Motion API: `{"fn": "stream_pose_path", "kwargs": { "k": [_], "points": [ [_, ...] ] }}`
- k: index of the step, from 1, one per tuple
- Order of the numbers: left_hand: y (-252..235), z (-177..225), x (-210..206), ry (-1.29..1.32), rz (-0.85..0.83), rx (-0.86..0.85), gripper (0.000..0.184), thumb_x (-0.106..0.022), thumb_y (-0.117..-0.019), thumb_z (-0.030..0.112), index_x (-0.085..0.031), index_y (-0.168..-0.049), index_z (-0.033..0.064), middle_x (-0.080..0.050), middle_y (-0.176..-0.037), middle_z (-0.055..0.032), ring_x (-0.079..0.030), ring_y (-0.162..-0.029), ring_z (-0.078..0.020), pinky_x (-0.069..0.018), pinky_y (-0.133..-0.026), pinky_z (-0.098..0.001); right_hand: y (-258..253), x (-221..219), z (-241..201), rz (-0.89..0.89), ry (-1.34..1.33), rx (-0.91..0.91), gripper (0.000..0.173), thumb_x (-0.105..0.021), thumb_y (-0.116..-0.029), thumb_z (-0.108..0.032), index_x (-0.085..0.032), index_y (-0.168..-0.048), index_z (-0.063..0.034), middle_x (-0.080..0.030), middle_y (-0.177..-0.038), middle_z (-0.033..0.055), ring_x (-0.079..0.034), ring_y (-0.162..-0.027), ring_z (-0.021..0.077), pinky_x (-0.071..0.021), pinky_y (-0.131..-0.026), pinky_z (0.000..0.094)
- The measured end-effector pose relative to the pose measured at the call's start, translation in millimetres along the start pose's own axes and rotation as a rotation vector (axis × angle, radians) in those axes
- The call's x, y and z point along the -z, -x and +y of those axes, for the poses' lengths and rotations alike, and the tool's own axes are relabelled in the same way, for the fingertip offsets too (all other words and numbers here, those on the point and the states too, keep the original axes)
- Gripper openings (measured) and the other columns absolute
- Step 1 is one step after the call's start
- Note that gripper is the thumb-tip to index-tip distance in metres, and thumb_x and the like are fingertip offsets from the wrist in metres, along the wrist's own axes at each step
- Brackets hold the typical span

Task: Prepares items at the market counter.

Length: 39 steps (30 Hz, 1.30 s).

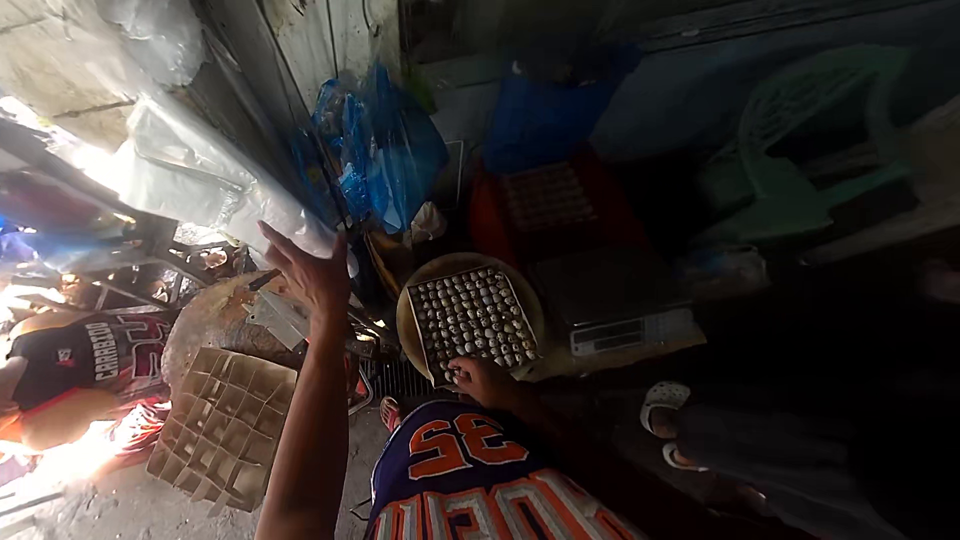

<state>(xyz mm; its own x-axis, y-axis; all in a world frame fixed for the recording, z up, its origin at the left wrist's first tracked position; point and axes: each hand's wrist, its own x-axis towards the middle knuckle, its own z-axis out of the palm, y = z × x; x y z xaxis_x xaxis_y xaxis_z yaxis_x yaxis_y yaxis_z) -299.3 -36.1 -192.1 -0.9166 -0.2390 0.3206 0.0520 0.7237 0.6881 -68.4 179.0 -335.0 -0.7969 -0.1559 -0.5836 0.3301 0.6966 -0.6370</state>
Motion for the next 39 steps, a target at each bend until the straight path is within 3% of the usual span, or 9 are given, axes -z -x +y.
{"fn": "stream_pose_path", "kwargs": {
  "k": [3,5,10,19,27,32,34,37,39],
  "points": [
    [-25.8,-10.2,-26.4,-0.082,0.018,-0.034,0.09,-0.062,-0.0982,0.04,-0.006,-0.167,0.022,-0.045,-0.148,-0.0279,-0.059,-0.12,-0.0448,-0.0534,-0.089,-0.063,9.8,-5.1,2.6,0.026,-0.026,-0.009,0.041,-0.052,-0.1048,-0.025,-0.059,-0.141,-0.0091,-0.07,-0.115,0.0175,-0.067,-0.106,0.032,-0.0508,-0.099,0.0528],
    [-31.6,-20.5,-30.2,-0.164,0.024,-0.12,0.064,-0.045,-0.106,0.03,-0.022,-0.165,0.0186,-0.048,-0.149,-0.0241,-0.057,-0.127,-0.0409,-0.0511,-0.098,-0.06,19.3,-9.0,12.6,0.045,-0.089,-0.063,0.04,-0.051,-0.105,-0.025,-0.059,-0.141,-0.0083,-0.068,-0.118,0.0179,-0.067,-0.107,0.032,-0.0508,-0.1,0.0523],
    [-24.5,-39.1,-19.5,-0.084,0.158,-0.28,0.035,-0.048,-0.1067,0.019,-0.065,-0.131,-0.0002,-0.059,-0.131,-0.0262,-0.056,-0.125,-0.0381,-0.0454,-0.108,-0.0465,46.5,-38.9,54.9,0.174,-0.259,-0.242,0.041,-0.051,-0.105,-0.023,-0.057,-0.141,-0.0041,-0.067,-0.125,0.0233,-0.066,-0.115,0.0364,-0.0485,-0.104,0.0537],
    [-18.4,-57.2,-10.1,-0.019,0.257,-0.4,0.024,-0.059,-0.1027,0.015,-0.07,-0.098,-0.0056,-0.065,-0.107,-0.0231,-0.063,-0.109,-0.0333,-0.0494,-0.098,-0.0392,53.6,-64.2,60.7,0.202,-0.292,-0.251,0.039,-0.05,-0.1053,-0.024,-0.061,-0.137,-0.0044,-0.068,-0.122,0.0202,-0.066,-0.114,0.0332,-0.0488,-0.104,0.0519],
    [-7.8,-54.6,1.7,-0.07,0.218,-0.343,0.03,-0.056,-0.1045,0.021,-0.069,-0.106,-0.0061,-0.066,-0.111,-0.0227,-0.063,-0.112,-0.0324,-0.0492,-0.099,-0.0415,24.6,-45.4,47.3,0.13,-0.214,-0.18,0.039,-0.048,-0.1054,-0.026,-0.061,-0.138,-0.0101,-0.07,-0.115,0.0187,-0.069,-0.104,0.0345,-0.0515,-0.096,0.057],
    [25.5,-49.5,10.2,-0.227,-0.252,-0.067,0.049,-0.051,-0.1067,0.038,-0.059,-0.132,-0.0032,-0.057,-0.137,-0.028,-0.062,-0.119,-0.0417,-0.0508,-0.099,-0.0598,26.4,-28.3,46.7,0.121,-0.178,-0.162,0.041,-0.047,-0.1061,-0.028,-0.06,-0.142,-0.0116,-0.069,-0.126,0.0167,-0.066,-0.118,0.0317,-0.049,-0.106,0.0535],
    [53.6,-56.4,8.6,-0.174,-0.392,-0.013,0.05,-0.06,-0.1031,0.037,-0.054,-0.14,0.004,-0.06,-0.135,-0.0231,-0.066,-0.111,-0.0378,-0.0554,-0.092,-0.0593,26.6,-24.5,43.1,0.107,-0.183,-0.127,0.04,-0.051,-0.1054,-0.025,-0.06,-0.141,-0.0088,-0.069,-0.127,0.0178,-0.068,-0.115,0.0311,-0.0512,-0.104,0.0517],
    [107.0,-67.7,18.0,-0.083,-0.583,-0.021,0.054,-0.06,-0.102,0.03,-0.048,-0.154,0.0187,-0.06,-0.143,-0.0102,-0.063,-0.125,-0.0239,-0.0539,-0.105,-0.0482,24.3,-22.1,35.1,-0.034,-0.137,-0.061,0.037,-0.054,-0.1037,-0.017,-0.061,-0.137,-0.0028,-0.071,-0.114,0.0212,-0.071,-0.098,0.0333,-0.0564,-0.093,0.0532],
    [148.6,-81.6,30.6,-0.041,-0.609,-0.013,0.042,-0.058,-0.1029,0.025,-0.059,-0.144,0.0172,-0.065,-0.135,-0.0096,-0.067,-0.116,-0.0234,-0.0569,-0.099,-0.047,18.2,-26.0,34.6,-0.194,-0.033,-0.018,0.035,-0.056,-0.1034,-0.017,-0.063,-0.135,-0.0027,-0.071,-0.114,0.021,-0.072,-0.099,0.0337,-0.0565,-0.093,0.0536]
  ]
}}
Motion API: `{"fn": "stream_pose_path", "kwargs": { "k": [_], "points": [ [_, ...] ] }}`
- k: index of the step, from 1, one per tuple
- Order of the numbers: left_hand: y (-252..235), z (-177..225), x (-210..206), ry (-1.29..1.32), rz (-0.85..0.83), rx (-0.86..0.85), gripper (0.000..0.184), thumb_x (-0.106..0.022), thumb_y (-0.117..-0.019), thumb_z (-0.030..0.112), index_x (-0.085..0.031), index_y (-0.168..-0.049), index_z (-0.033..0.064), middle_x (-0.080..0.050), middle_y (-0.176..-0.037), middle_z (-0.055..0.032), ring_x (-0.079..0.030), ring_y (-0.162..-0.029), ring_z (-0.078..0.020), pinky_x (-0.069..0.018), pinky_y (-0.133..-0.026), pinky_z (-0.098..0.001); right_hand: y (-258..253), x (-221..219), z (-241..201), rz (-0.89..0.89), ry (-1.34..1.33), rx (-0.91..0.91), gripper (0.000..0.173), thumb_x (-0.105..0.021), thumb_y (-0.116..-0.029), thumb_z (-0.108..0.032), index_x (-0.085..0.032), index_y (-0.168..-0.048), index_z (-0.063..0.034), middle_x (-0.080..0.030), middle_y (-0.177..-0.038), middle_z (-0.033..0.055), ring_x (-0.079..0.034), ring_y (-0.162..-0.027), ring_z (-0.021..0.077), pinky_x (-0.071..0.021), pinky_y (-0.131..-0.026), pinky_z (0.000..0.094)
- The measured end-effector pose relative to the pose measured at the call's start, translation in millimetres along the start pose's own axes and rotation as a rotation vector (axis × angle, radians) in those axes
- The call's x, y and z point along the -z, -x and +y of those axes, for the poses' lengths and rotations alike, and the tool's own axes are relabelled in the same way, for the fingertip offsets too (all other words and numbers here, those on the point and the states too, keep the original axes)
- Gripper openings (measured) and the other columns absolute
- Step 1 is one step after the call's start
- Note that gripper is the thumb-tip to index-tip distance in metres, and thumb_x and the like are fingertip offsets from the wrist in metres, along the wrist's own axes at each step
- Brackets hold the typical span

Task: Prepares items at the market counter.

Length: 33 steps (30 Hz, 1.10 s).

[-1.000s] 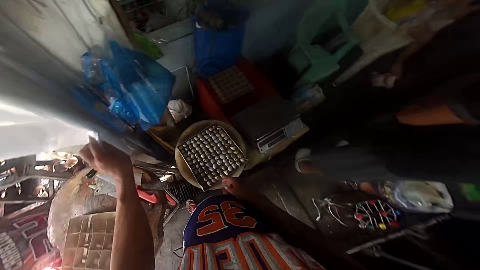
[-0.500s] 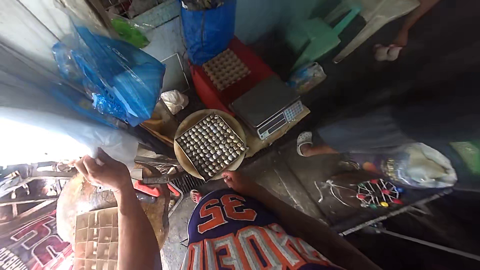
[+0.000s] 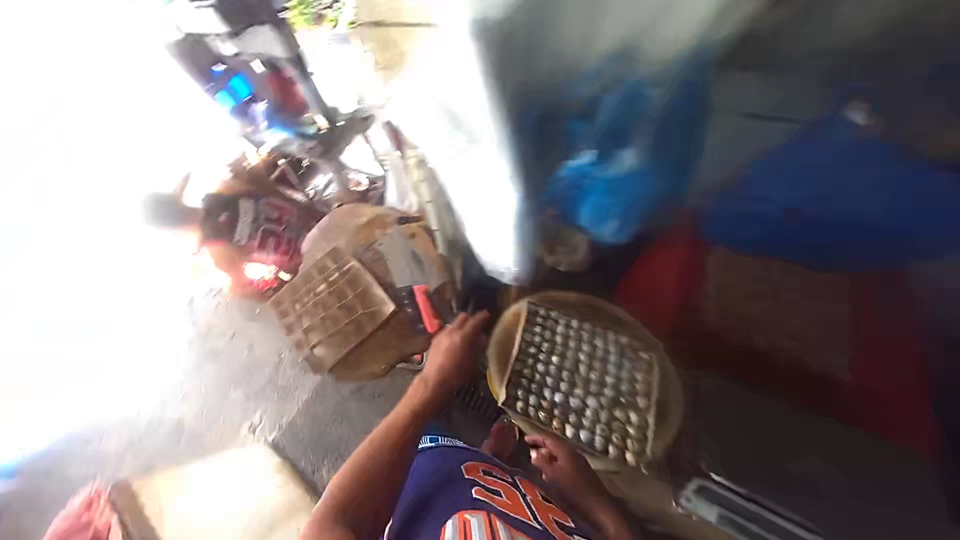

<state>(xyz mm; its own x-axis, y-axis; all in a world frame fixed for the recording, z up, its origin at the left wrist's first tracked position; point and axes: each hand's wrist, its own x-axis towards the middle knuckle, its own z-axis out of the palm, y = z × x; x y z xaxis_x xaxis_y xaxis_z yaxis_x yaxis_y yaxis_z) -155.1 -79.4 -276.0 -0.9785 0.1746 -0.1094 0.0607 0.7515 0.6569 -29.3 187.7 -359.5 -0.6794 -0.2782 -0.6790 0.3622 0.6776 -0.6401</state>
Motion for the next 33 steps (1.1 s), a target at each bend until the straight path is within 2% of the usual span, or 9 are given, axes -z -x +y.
{"fn": "stream_pose_path", "kwargs": {
  "k": [4,10,13,16,19,22,26,29,33],
  "points": [
    [110.0,-56.0,-6.5,0.1,-0.007,0.124,0.025,-0.056,-0.104,0.024,-0.074,-0.11,0.009,-0.071,-0.113,-0.01,-0.07,-0.103,-0.0241,-0.0573,-0.093,-0.0477,-7.1,-3.4,-24.3,-0.317,0.303,0.054,0.04,-0.059,-0.1036,-0.024,-0.06,-0.14,-0.0065,-0.069,-0.125,0.0199,-0.068,-0.115,0.0336,-0.0508,-0.105,0.0544],
    [215.2,-170.4,45.7,0.194,0.291,0.357,0.03,-0.059,-0.1033,0.032,-0.076,-0.104,0.0073,-0.073,-0.106,-0.0089,-0.07,-0.102,-0.0222,-0.0563,-0.095,-0.0447,-35.4,-43.1,-139.0,-0.194,0.366,0.163,0.042,-0.06,-0.1025,-0.022,-0.059,-0.141,-0.0051,-0.07,-0.119,0.0226,-0.071,-0.104,0.0359,-0.0557,-0.094,0.0569],
    [245.3,-219.0,89.2,0.237,0.437,0.37,0.023,-0.06,-0.1023,0.025,-0.076,-0.106,0.0088,-0.072,-0.105,-0.0077,-0.07,-0.099,-0.0193,-0.0574,-0.094,-0.0411,-55.8,-109.8,-213.1,-0.207,0.42,0.275,0.041,-0.06,-0.1023,-0.024,-0.06,-0.14,-0.0076,-0.072,-0.115,0.0184,-0.071,-0.101,0.0321,-0.0562,-0.093,0.0554],
    [278.4,-275.7,142.3,0.19,0.4,0.364,0.021,-0.061,-0.1007,0.02,-0.075,-0.114,0.0125,-0.071,-0.111,-0.0071,-0.07,-0.1,-0.0187,-0.0591,-0.091,-0.0417,-73.5,-196.9,-284.9,-0.271,0.454,0.39,0.042,-0.059,-0.1026,-0.031,-0.061,-0.141,-0.0135,-0.073,-0.114,0.012,-0.071,-0.101,0.026,-0.057,-0.094,0.052],
    [329.0,-335.9,201.3,0.16,0.441,0.446,0.022,-0.061,-0.1018,0.026,-0.076,-0.11,0.0121,-0.072,-0.107,-0.0066,-0.07,-0.101,-0.0191,-0.0574,-0.095,-0.0427,-73.9,-277.2,-353.8,-0.396,0.481,0.467,0.041,-0.058,-0.1026,-0.032,-0.061,-0.14,-0.0155,-0.073,-0.111,0.0084,-0.071,-0.099,0.0209,-0.0578,-0.093,0.0458],
    [396.5,-408.6,278.8,0.107,0.636,0.629,0.031,-0.059,-0.1031,0.032,-0.076,-0.102,0.0064,-0.073,-0.098,-0.0097,-0.07,-0.095,-0.0216,-0.0576,-0.091,-0.0446,-68.8,-346.0,-409.2,-0.561,0.52,0.57,0.042,-0.056,-0.1032,-0.032,-0.061,-0.142,-0.0154,-0.073,-0.11,0.007,-0.07,-0.094,0.0191,-0.0581,-0.089,0.0428],
    [483.1,-500.8,373.5,0.133,0.875,0.957,0.04,-0.052,-0.1074,0.035,-0.071,-0.122,0.004,-0.072,-0.112,-0.0173,-0.069,-0.106,-0.03,-0.0541,-0.099,-0.0531,-79.2,-418.3,-457.3,-0.67,0.549,0.63,0.041,-0.057,-0.1031,-0.031,-0.062,-0.14,-0.0153,-0.074,-0.107,0.0051,-0.07,-0.086,0.0169,-0.0598,-0.081,0.0403],
    [523.9,-563.6,408.5,0.217,1.104,1.126,0.04,-0.053,-0.1068,0.036,-0.067,-0.129,0.006,-0.073,-0.111,-0.0163,-0.071,-0.1,-0.0291,-0.0549,-0.094,-0.0534,-113.6,-467.1,-488.4,-0.778,0.587,0.596,0.04,-0.058,-0.103,-0.028,-0.062,-0.139,-0.0121,-0.074,-0.108,0.0085,-0.072,-0.087,0.0205,-0.0599,-0.083,0.0437],
    [569.4,-636.8,425.1,0.282,1.007,1.226,0.044,-0.056,-0.1045,0.035,-0.062,-0.138,0.0072,-0.072,-0.112,-0.0169,-0.07,-0.101,-0.0298,-0.0553,-0.095,-0.0533,-188.8,-543.6,-557.6,-0.827,0.76,0.569,0.042,-0.055,-0.1038,-0.035,-0.062,-0.14,-0.0138,-0.074,-0.113,0.0085,-0.072,-0.098,0.0216,-0.0579,-0.093,0.0464]
  ]
}}
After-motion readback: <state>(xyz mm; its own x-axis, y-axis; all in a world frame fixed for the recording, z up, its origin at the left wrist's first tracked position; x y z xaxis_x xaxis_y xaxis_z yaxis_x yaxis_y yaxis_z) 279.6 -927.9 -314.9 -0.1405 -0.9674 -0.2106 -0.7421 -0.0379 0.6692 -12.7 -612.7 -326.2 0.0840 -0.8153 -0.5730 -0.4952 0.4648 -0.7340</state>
